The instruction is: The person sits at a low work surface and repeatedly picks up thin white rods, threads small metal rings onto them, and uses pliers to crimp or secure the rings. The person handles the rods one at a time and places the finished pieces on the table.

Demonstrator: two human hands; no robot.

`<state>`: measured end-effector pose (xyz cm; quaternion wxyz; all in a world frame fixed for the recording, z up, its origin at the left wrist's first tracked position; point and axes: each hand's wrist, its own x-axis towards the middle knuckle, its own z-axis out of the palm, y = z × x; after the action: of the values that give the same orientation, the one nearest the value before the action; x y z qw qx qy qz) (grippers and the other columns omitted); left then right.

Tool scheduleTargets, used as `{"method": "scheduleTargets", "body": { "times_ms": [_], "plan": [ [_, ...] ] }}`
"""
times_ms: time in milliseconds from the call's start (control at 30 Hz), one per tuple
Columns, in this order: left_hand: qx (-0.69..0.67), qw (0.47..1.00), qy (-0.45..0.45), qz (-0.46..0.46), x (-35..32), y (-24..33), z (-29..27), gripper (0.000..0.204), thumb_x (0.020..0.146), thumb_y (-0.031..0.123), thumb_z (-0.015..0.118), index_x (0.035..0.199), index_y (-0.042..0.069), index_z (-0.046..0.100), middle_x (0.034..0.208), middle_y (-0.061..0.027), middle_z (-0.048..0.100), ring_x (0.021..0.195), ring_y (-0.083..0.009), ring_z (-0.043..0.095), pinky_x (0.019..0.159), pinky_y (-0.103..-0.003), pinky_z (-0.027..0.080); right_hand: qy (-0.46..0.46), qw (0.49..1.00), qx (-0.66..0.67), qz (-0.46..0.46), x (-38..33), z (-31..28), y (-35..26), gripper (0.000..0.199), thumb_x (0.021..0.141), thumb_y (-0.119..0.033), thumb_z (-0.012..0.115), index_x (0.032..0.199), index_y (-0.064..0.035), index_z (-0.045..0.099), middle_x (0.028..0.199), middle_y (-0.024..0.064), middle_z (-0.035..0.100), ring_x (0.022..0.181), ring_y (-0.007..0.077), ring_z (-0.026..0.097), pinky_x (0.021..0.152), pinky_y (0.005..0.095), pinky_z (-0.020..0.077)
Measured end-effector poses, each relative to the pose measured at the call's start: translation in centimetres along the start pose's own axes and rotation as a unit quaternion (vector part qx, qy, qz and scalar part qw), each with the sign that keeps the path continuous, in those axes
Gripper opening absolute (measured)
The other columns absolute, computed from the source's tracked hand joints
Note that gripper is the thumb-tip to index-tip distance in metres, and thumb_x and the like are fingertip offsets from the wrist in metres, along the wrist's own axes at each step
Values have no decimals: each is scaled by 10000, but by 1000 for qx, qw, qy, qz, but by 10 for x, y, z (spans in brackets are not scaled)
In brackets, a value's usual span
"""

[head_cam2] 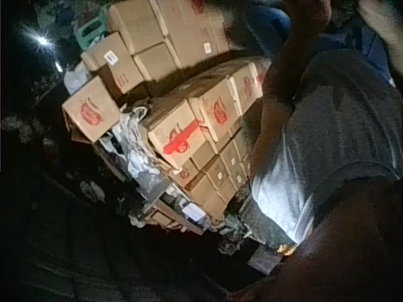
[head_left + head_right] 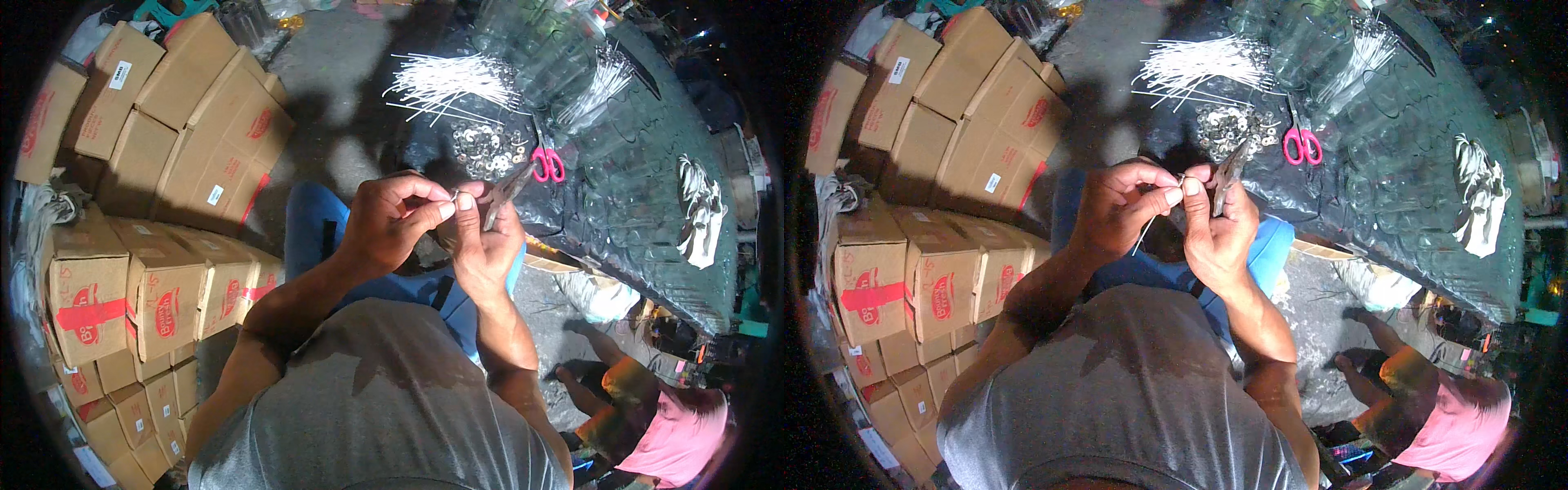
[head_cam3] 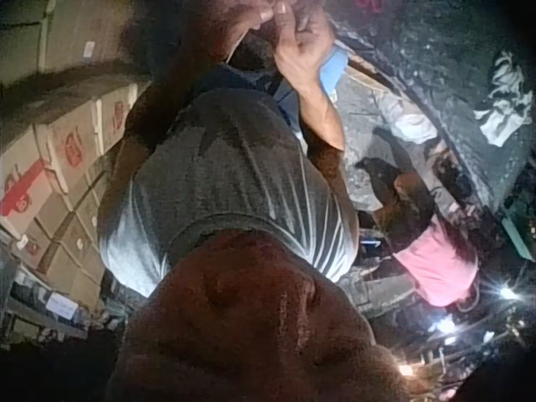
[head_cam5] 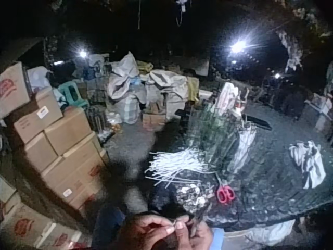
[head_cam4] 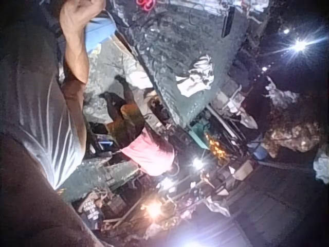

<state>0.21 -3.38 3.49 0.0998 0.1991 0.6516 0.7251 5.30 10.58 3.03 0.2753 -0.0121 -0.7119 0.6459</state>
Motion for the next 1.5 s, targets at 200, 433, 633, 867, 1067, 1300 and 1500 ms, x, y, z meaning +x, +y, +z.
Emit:
{"method": "scheduleTargets", "body": {
  "times_ms": [200, 433, 633, 867, 1067, 1300, 1500],
  "plan": [
    [-17, 998, -25, -60, -2, 4, -4, 80, 914, 17, 679, 970, -40, 687, 823, -81, 689, 724, -113, 636, 649, -260, 507, -22, 997, -63, -36, 1, -4, 0, 64, 955, -41, 660, 988, 8, 635, 850, 75, 670, 752, 122, 609, 678, 278, 495],
    [-48, 994, -40, -91, 0, 5, -6, 82, 914, 16, 677, 969, -45, 678, 809, -89, 686, 709, -119, 627, 655, -272, 508, -55, 979, -160, -112, 7, -9, -3, 94, 910, 0, 687, 993, 6, 643, 912, 133, 680, 781, 232, 672, 701, 307, 527],
    [-54, 996, -35, -61, 1, -6, -11, 126, 914, 38, 673, 1014, -38, 665, 803, -64, 683, 703, -94, 626, 645, -255, 516, -107, 967, -188, -135, 15, -20, -7, 111, 919, -23, 683, 1016, 11, 640, 917, 141, 686, 802, 248, 685, 737, 337, 546],
    [-59, 997, -37, 42, 4, -1, -21, 207, 936, 17, 615, 1142, 2, 604, 848, -35, 630, 729, -71, 575, 664, -236, 484, -202, 922, -329, 10, 19, -54, -33, 359, 920, -290, 734, 832, 5, 550, 628, 147, 567, 504, 279, 541, 514, 402, 436],
    [-58, 996, -63, 40, 8, -3, -26, 215, 938, 24, 611, 1152, 6, 622, 854, -38, 643, 728, -72, 578, 667, -238, 490, -302, 867, -392, -59, 22, -57, -36, 380, 889, -320, 715, 771, 20, 593, 708, 193, 570, 677, 413, 597, 614, 474, 467],
    [25, 996, -83, 5, 1, 8, -32, 203, 938, 35, 607, 1132, -18, 630, 890, -60, 658, 759, -104, 596, 693, -269, 499, -289, 870, -382, -117, 22, -51, -34, 367, 896, -310, 706, 803, 26, 594, 773, 189, 596, 729, 403, 614, 642, 471, 489],
    [119, 987, -63, 87, 2, 13, -30, 182, 918, 40, 639, 1094, -3, 652, 893, -92, 686, 776, -151, 639, 685, -298, 521, -291, 872, -384, -85, 24, -51, -37, 385, 891, -327, 715, 811, 26, 583, 763, 198, 593, 718, 417, 611, 630, 474, 481]
  ]
}}
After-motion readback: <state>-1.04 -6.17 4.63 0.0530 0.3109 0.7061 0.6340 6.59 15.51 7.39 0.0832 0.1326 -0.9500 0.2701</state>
